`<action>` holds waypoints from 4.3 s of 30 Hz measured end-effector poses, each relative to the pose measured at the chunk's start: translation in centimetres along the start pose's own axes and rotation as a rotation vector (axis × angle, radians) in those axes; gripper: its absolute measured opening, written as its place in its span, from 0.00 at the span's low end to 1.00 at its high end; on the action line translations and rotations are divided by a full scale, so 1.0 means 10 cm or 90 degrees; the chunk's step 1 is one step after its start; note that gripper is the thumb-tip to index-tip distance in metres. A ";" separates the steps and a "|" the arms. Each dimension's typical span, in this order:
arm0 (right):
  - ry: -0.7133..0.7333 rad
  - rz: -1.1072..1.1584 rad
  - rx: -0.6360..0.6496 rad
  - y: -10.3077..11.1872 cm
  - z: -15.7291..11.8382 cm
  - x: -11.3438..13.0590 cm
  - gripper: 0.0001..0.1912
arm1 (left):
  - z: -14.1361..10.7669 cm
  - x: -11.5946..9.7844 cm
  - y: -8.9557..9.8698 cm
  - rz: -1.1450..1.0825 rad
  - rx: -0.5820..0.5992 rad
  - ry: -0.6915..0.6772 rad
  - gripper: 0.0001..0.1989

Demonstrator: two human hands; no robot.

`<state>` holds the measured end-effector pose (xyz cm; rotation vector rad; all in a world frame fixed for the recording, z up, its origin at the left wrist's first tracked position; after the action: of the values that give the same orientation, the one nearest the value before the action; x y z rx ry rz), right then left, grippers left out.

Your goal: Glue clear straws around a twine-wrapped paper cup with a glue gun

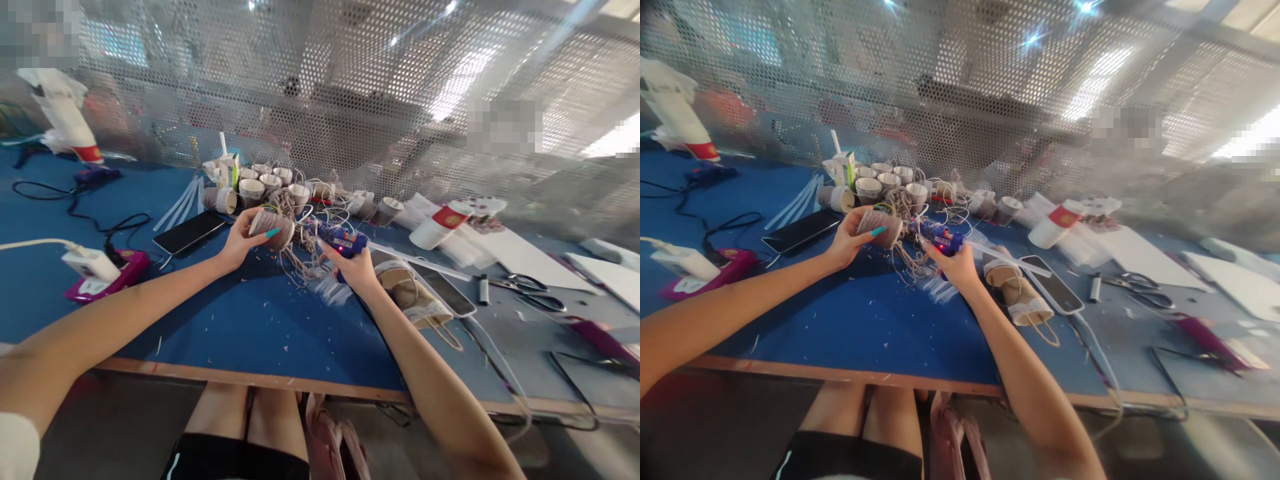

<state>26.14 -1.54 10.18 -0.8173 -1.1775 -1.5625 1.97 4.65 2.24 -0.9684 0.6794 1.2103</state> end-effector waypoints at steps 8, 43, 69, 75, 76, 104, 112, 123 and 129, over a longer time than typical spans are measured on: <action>-0.014 -0.016 0.022 -0.02 0.02 -0.06 0.22 | 0.00 -0.02 -0.03 -0.011 0.002 -0.007 0.32; 0.070 -0.128 0.075 -0.02 0.00 -0.01 0.12 | 0.01 -0.01 0.00 -0.039 -0.062 0.021 0.31; 0.034 -0.143 0.060 -0.03 -0.01 0.03 0.12 | 0.03 0.01 0.02 -0.038 -0.035 0.014 0.30; 0.031 -0.131 0.033 0.00 0.00 0.05 0.12 | 0.01 -0.03 -0.02 -0.060 -0.015 0.019 0.30; 0.035 -0.133 0.031 0.00 0.00 0.05 0.12 | 0.00 -0.03 -0.02 -0.061 -0.015 0.019 0.30; 0.096 -0.766 0.038 0.34 0.21 -0.19 0.32 | 0.00 -0.09 -0.07 -0.095 0.011 0.030 0.29; 0.328 -0.310 0.154 0.12 0.08 -0.04 0.32 | -0.05 -0.16 -0.12 -0.123 -0.013 0.076 0.29; 0.067 0.016 0.357 -0.23 0.09 -0.08 0.36 | -0.05 -0.18 -0.14 -0.114 -0.017 0.105 0.29; 0.085 0.016 0.304 -0.13 0.34 0.14 0.30 | -0.04 -0.15 -0.13 -0.104 0.005 0.129 0.32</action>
<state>24.38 1.31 12.05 -0.4045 -1.3599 -1.2206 2.90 3.51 3.67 -1.1278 0.7487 0.9738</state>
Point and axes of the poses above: each hand's wrist, its own z-axis towards the middle knuckle, its own y-axis out of the back of the hand, x = y × z, the point moved 3 cm from there along z, towards the middle knuckle, and after that the axes turned 3 degrees about y, right-handed, at the moved point
